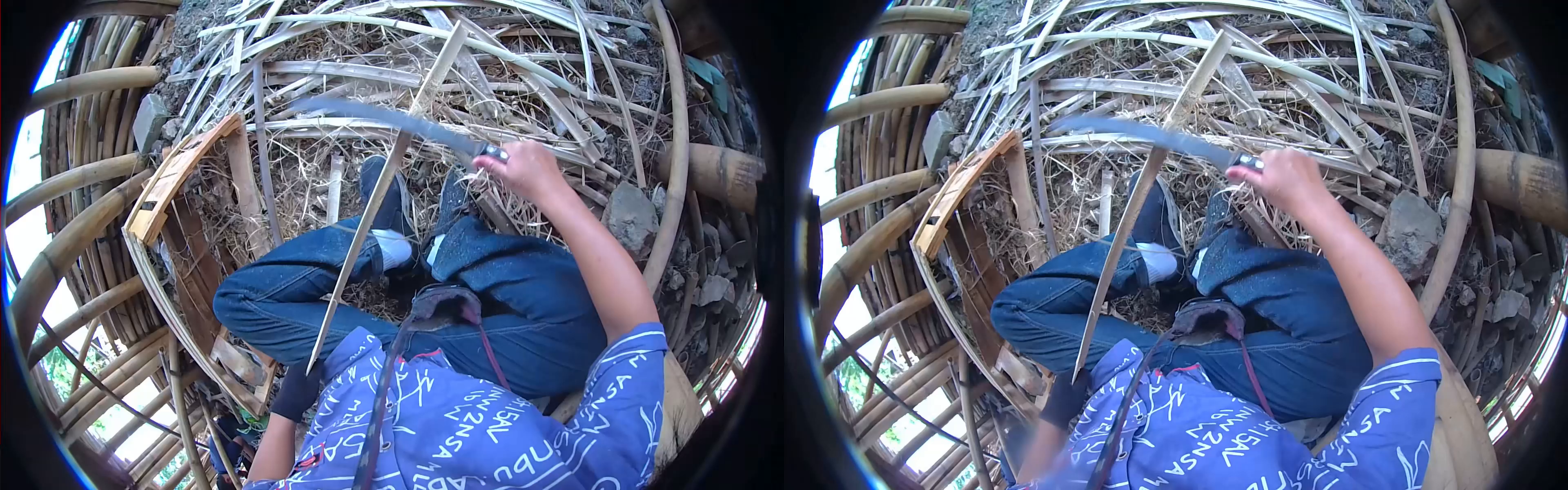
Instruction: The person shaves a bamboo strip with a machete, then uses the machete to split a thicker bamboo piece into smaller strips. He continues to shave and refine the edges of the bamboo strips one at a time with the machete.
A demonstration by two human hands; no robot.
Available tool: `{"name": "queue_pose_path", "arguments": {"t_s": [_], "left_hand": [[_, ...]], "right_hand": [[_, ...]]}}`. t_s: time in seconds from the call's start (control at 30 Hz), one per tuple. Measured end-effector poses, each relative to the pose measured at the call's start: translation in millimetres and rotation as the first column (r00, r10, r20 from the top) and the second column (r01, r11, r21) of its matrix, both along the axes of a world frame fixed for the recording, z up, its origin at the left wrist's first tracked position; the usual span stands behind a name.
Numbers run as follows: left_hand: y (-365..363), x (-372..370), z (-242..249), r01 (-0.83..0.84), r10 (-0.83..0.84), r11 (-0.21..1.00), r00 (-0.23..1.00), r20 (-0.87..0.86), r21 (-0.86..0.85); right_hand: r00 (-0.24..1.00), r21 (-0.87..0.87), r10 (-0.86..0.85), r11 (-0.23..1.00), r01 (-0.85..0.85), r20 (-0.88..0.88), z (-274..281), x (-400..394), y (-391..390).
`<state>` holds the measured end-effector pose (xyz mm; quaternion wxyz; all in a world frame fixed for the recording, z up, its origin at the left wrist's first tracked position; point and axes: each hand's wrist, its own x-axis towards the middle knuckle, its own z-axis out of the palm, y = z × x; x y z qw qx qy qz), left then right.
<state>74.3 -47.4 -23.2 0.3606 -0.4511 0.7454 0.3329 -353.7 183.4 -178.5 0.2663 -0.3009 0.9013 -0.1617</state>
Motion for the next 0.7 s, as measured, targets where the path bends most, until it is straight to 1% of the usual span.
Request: {"name": "queue_pose_path", "arguments": {"t_s": [0.03, 0.1, 0.13, 0.17, 0.2, 0.23, 0.3, 0.33, 0.37, 0.4, 0.43, 0.47, 0.5, 0.53, 0.57, 0.63, 0.7], "left_hand": [[-0.3, -4.5, -1.1, -0.002, 0.002, 1.0, 1.0, 0.0, 0.0], [2.8, -19.2, 0.6, -0.037, 0.036, 0.999, 0.997, 0.068, 0.018], [5.9, -21.8, 4.3, -0.092, 0.091, 0.996, 0.995, 0.051, 0.017], [7.0, -26.1, 8.0, -0.096, 0.095, 0.995, 0.994, 0.048, 0.019], [9.0, -29.1, 12.4, 0.015, -0.014, 1.0, 1.0, -0.005, 0.008], [10.9, -30.1, 12.9, 0.124, -0.124, 0.992, 0.991, -0.058, -0.012], [10.1, -33.2, 11.0, 0.12, -0.121, 0.993, 0.992, -0.037, -0.014], [10.7, -43.6, 14.6, -0.012, 0.011, 1.0, 0.997, 0.076, 0.006], [11.6, -49.8, 16.4, -0.147, 0.143, 0.989, 0.972, 0.189, 0.009], [11.4, -47.5, 16.7, -0.151, 0.148, 0.988, 0.972, 0.183, 0.004], [9.7, -43.7, 14.2, -0.063, 0.063, 0.998, 0.989, 0.137, -0.006], [10.0, -42.0, 12.9, 0.025, -0.023, 1.0, 0.995, 0.1, -0.018], [10.3, -46.4, 13.4, 0.029, -0.027, 0.999, 0.995, 0.095, -0.019], [10.7, -54.3, 15.1, 0.011, -0.008, 1.0, 0.992, 0.128, -0.024], [11.2, -62.1, 17.4, -0.004, 0.009, 1.0, 0.987, 0.163, -0.025], [12.1, -73.6, 20.7, 0.013, -0.01, 1.0, 0.992, 0.127, -0.024], [14.1, -77.7, 24.4, -0.029, 0.033, 0.999, 0.981, 0.193, -0.027]], "right_hand": [[0.997, -0.081, -0.066, 0.995, 0.061, -0.05, -4.9, -5.8, 1.1], [0.995, -0.042, -0.067, 0.997, 0.064, -0.076, -13.1, -12.5, -2.2], [0.998, -0.056, -0.049, 0.997, 0.047, -0.038, -9.1, -9.6, -5.5], [0.999, -0.067, -0.032, 0.997, 0.033, 0.005, -2.4, 0.3, -7.6], [0.999, -0.018, 0.032, 0.999, -0.032, -0.003, 3.2, 6.6, -8.2], [0.999, -0.015, 0.036, 0.999, -0.036, -0.003, -1.1, 0.6, -7.6], [0.981, -0.032, 0.105, 0.993, -0.111, -0.161, -11.9, -14.1, -0.2], [0.996, -0.094, -0.046, 0.995, 0.038, -0.08, -18.3, -27.6, 3.4], [0.996, -0.095, -0.041, 0.995, 0.033, -0.081, -24.0, -36.5, 9.6], [0.987, -0.061, -0.157, 0.986, 0.155, -0.025, -24.2, -45.6, 11.1], [0.961, -0.029, -0.275, 0.961, 0.276, 0.017, -23.1, -57.1, 6.9], [0.961, -0.004, -0.249, 0.968, 0.251, 0.117, -17.5, -57.8, 7.4], [0.949, 0.025, -0.229, 0.973, 0.229, 0.219, 1.2, -48.7, 6.9], [0.995, -0.104, -0.093, 0.99, 0.097, 0.038, -6.0, -36.1, 12.6], [0.999, -0.082, -0.008, 0.997, 0.003, -0.054, -1.8, -24.3, 11.9], [0.984, -0.007, 0.155, 0.988, -0.156, -0.09, -8.5, -19.0, 13.2], [0.997, 0.041, 0.074, 0.997, -0.073, -0.02, -20.0, -38.6, 13.6]]}}
